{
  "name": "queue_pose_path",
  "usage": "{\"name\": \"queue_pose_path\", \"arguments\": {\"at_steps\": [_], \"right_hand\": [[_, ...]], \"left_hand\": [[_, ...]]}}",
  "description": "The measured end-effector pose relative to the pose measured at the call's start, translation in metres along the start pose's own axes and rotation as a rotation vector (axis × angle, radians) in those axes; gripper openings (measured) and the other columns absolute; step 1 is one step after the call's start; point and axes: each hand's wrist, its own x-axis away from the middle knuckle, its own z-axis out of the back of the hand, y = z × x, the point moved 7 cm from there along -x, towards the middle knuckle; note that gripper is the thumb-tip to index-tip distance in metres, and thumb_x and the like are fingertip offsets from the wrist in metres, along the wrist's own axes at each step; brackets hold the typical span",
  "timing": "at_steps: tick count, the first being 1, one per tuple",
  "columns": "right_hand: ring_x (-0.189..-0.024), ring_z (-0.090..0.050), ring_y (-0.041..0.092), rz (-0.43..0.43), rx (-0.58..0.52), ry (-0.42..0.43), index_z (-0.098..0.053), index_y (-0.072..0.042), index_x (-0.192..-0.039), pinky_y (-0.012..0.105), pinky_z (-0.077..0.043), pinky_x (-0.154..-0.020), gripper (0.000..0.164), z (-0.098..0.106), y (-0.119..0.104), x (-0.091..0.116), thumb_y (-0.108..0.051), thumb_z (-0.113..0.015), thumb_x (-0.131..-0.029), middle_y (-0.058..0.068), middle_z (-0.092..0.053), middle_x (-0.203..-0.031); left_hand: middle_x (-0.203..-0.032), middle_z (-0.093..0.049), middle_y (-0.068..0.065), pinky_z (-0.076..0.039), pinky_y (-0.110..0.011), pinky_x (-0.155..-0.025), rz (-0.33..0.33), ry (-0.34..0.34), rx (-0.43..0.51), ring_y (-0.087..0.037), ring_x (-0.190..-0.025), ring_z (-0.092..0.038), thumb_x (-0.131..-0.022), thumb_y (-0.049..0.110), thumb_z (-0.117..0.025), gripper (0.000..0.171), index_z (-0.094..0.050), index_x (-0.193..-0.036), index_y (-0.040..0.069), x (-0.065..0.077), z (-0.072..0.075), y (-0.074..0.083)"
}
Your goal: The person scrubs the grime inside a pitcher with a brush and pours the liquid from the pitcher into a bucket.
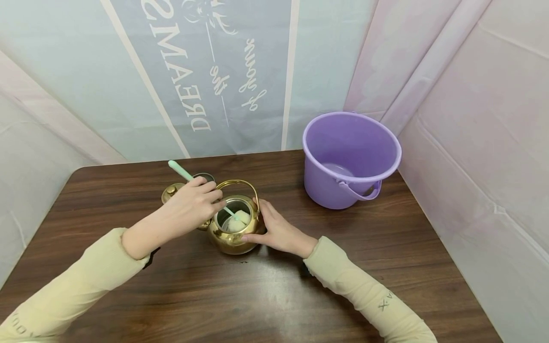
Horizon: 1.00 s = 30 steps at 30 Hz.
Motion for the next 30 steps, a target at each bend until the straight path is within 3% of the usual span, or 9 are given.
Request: {"name": "queue_pose_path", "arguments": {"at_steps": [30], "right_hand": [[-0.130, -0.030, 0.019, -0.015, -0.004, -0.007, -0.014, -0.015, -0.145, 0.040, -0.028, -0.104, 0.094, 0.001, -0.002, 0.001, -0.052, -0.065, -0.076, 0.006, -0.029, -0.142]], "left_hand": [[-0.073, -0.059, -0.001, -0.032, -0.030, -0.068, 0.088, 0.008, -0.002, -0.020, -0.070, -0.047, -0.073, 0.013, -0.069, 0.005, -0.070, -0.077, 0.012, -0.002, -0.010, -0.013]]}}
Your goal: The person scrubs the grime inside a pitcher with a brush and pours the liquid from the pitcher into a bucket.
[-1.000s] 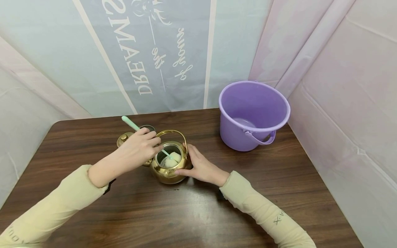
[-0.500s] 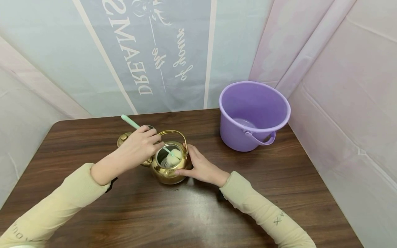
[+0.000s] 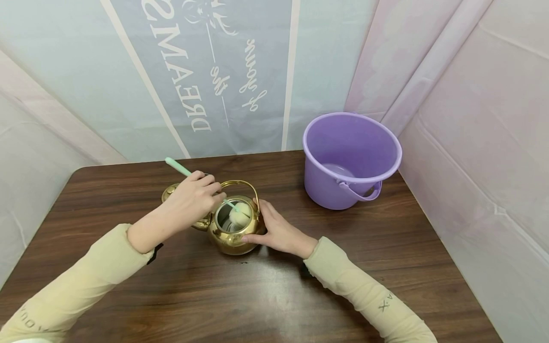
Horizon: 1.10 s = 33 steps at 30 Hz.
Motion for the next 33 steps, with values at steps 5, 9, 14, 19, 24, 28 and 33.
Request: {"name": "queue_pose_path", "arguments": {"at_steps": [5, 9, 14, 19, 24, 28, 33], "right_hand": [[-0.130, -0.030, 0.020, -0.001, 0.008, 0.001, -0.013, -0.015, -0.146, 0.040, -0.028, -0.104, 0.095, 0.001, -0.001, 0.000, -0.052, -0.065, -0.076, 0.007, -0.029, -0.143], [-0.131, -0.028, 0.019, 0.004, 0.008, 0.000, -0.013, -0.013, -0.146, 0.040, -0.026, -0.105, 0.094, 0.001, -0.001, 0.000, -0.051, -0.065, -0.076, 0.007, -0.028, -0.143], [-0.131, -0.028, 0.019, -0.002, 0.007, -0.002, -0.012, -0.016, -0.146, 0.040, -0.027, -0.105, 0.095, 0.001, 0.000, -0.001, -0.053, -0.064, -0.076, 0.007, -0.028, -0.143], [-0.131, -0.028, 0.019, -0.008, 0.005, 0.001, -0.012, -0.018, -0.146, 0.040, -0.027, -0.104, 0.095, 0.001, 0.001, -0.001, -0.054, -0.064, -0.075, 0.006, -0.028, -0.143], [-0.130, -0.029, 0.018, -0.001, 0.005, 0.004, -0.013, -0.017, -0.146, 0.040, -0.027, -0.104, 0.094, 0.001, 0.000, -0.001, -0.054, -0.064, -0.075, 0.006, -0.028, -0.143], [-0.131, -0.028, 0.018, 0.001, 0.006, 0.004, -0.013, -0.016, -0.146, 0.040, -0.027, -0.105, 0.094, 0.000, 0.000, 0.000, -0.053, -0.064, -0.075, 0.006, -0.028, -0.143], [-0.131, -0.027, 0.019, -0.002, 0.007, 0.003, -0.013, -0.016, -0.146, 0.041, -0.026, -0.105, 0.094, 0.000, 0.000, 0.000, -0.054, -0.064, -0.076, 0.007, -0.027, -0.144]], "left_hand": [[-0.074, -0.060, 0.000, -0.032, -0.030, -0.067, 0.007, -0.004, -0.012, -0.020, -0.069, -0.047, -0.072, 0.014, -0.070, 0.006, -0.071, -0.078, 0.013, 0.000, 0.000, -0.001], [-0.074, -0.060, -0.001, -0.031, -0.030, -0.068, 0.019, -0.020, -0.025, -0.020, -0.069, -0.047, -0.072, 0.014, -0.070, 0.006, -0.071, -0.078, 0.013, 0.000, 0.000, -0.002], [-0.072, -0.058, -0.001, -0.031, -0.031, -0.068, 0.021, -0.020, -0.045, -0.020, -0.069, -0.046, -0.073, 0.015, -0.068, 0.005, -0.071, -0.076, 0.012, 0.001, 0.002, -0.003], [-0.071, -0.057, -0.002, -0.032, -0.031, -0.068, 0.019, -0.022, -0.065, -0.020, -0.068, -0.046, -0.074, 0.016, -0.067, 0.006, -0.068, -0.072, 0.011, 0.001, 0.004, -0.002], [-0.070, -0.057, -0.002, -0.032, -0.030, -0.067, 0.016, -0.025, -0.085, -0.020, -0.068, -0.045, -0.073, 0.013, -0.068, 0.004, -0.068, -0.070, 0.010, 0.002, 0.007, -0.001], [-0.069, -0.057, -0.002, -0.032, -0.030, -0.067, 0.013, -0.018, -0.088, -0.020, -0.066, -0.044, -0.073, 0.012, -0.069, 0.004, -0.068, -0.069, 0.010, 0.003, 0.009, 0.001], [-0.067, -0.056, -0.002, -0.031, -0.030, -0.066, 0.015, -0.012, -0.089, -0.019, -0.065, -0.044, -0.073, 0.013, -0.069, 0.006, -0.069, -0.067, 0.011, 0.005, 0.011, 0.001]]}}
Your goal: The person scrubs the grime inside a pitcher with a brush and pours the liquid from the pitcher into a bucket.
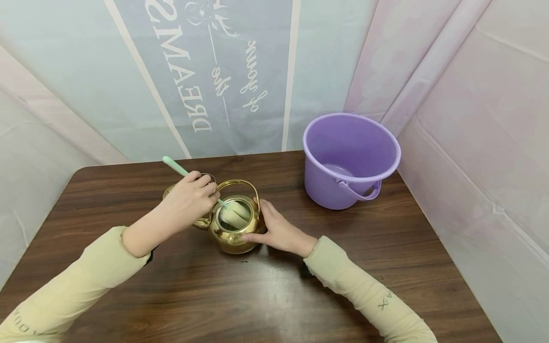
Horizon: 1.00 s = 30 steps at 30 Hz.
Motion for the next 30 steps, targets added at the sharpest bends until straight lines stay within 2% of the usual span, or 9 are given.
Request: {"name": "queue_pose_path", "arguments": {"at_steps": [21, 30], "right_hand": [[-0.132, -0.026, 0.021, -0.005, 0.002, -0.005, -0.012, -0.014, -0.146, 0.041, -0.026, -0.105, 0.096, -0.0009, 0.0015, -0.0006, -0.054, -0.064, -0.076, 0.010, -0.025, -0.146], [-0.132, -0.027, 0.021, 0.001, -0.004, -0.002, -0.013, -0.014, -0.146, 0.041, -0.026, -0.105, 0.095, -0.0012, 0.0023, 0.0000, -0.053, -0.064, -0.076, 0.012, -0.027, -0.145]], "left_hand": [[-0.060, -0.051, 0.001, -0.030, -0.030, -0.066, -0.012, -0.010, 0.019, -0.019, -0.063, -0.039, -0.073, 0.015, -0.069, 0.016, -0.063, -0.058, 0.013, 0.0007, 0.0061, -0.0033], [-0.062, -0.052, 0.000, -0.030, -0.030, -0.066, -0.025, -0.020, 0.015, -0.019, -0.063, -0.040, -0.072, 0.012, -0.069, 0.015, -0.064, -0.059, 0.012, 0.0016, 0.0068, -0.0030]]}}
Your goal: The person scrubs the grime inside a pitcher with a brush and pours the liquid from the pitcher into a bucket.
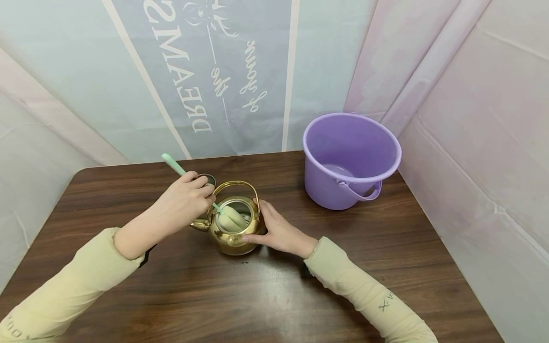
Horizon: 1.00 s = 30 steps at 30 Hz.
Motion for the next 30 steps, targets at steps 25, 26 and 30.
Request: {"name": "queue_pose_path", "arguments": {"at_steps": [25, 26, 30], "right_hand": [[-0.132, -0.025, 0.020, -0.002, -0.008, -0.012, -0.011, -0.012, -0.146, 0.041, -0.026, -0.104, 0.096, 0.0002, -0.0023, 0.0011, -0.051, -0.065, -0.076, 0.012, -0.025, -0.145], [-0.132, -0.025, 0.020, -0.001, -0.008, -0.012, -0.011, -0.012, -0.146, 0.041, -0.026, -0.104, 0.096, 0.0003, -0.0025, 0.0010, -0.051, -0.065, -0.076, 0.012, -0.025, -0.145], [-0.132, -0.025, 0.020, -0.006, -0.012, -0.016, -0.010, -0.013, -0.146, 0.041, -0.026, -0.104, 0.096, 0.0005, -0.0024, 0.0010, -0.052, -0.064, -0.076, 0.012, -0.025, -0.145]], "left_hand": [[-0.062, -0.054, 0.002, -0.031, -0.031, -0.067, -0.030, -0.023, 0.052, -0.018, -0.065, -0.044, -0.072, 0.012, -0.070, 0.015, -0.063, -0.058, 0.013, 0.0016, 0.0009, 0.0003], [-0.062, -0.054, 0.003, -0.032, -0.030, -0.068, -0.031, -0.022, 0.056, -0.018, -0.065, -0.044, -0.072, 0.013, -0.070, 0.015, -0.063, -0.058, 0.013, 0.0015, 0.0007, 0.0005], [-0.063, -0.053, 0.004, -0.033, -0.031, -0.069, -0.037, -0.030, 0.075, -0.018, -0.066, -0.045, -0.071, 0.013, -0.070, 0.013, -0.064, -0.059, 0.015, 0.0013, -0.0010, 0.0019]]}}
